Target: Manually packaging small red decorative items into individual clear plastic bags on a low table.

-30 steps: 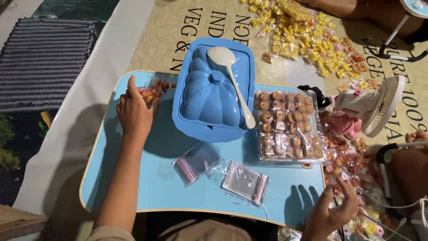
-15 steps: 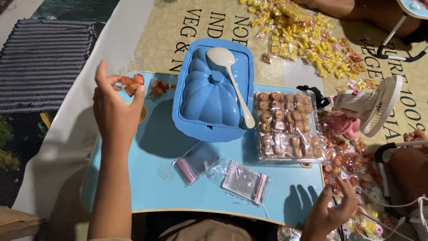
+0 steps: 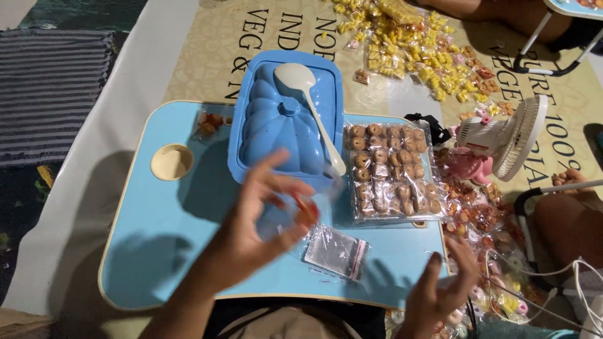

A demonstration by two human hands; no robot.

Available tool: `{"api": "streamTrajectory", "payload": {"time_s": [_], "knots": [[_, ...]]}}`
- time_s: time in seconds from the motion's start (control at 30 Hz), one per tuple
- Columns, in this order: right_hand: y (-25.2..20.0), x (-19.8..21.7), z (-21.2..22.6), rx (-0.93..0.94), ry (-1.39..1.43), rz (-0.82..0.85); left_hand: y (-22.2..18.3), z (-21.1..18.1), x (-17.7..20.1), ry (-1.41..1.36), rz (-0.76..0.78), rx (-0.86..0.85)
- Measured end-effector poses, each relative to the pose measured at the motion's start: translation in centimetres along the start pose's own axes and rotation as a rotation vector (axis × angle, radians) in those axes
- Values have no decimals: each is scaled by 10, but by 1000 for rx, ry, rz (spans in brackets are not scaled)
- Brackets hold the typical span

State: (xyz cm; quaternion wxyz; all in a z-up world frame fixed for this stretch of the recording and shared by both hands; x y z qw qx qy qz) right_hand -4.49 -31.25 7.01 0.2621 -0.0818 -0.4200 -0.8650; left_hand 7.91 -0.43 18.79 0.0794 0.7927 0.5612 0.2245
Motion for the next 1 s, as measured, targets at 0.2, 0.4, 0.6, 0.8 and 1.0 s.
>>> {"api": "streamTrajectory", "payload": {"time_s": [0.2,0.4,0.6,0.8,1.0], "knots": [[-35,-55,10,-465,735,410,-19,12,-87,-246,325,153],[-55,-91,6,-735,1332,480,-25,23,-111,-236,329,160],[-66,-103,-9,-862,1486,467,-25,42,-119,-179,353,153],[-60,-102,-9,-798,1274,445,-23,67,-118,-181,288,196],[-51,-101,-4,-714,1021,418,-20,90,-114,-181,210,241]]}}
Point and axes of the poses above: each hand's wrist, its own y-axis towards the middle knuckle, its own x-axis out of the back of the hand, z = x × y, the point moved 9 cm from there along y, towards the middle knuckle, and after that the axes turned 5 degrees about y, right-handed, at the moved point
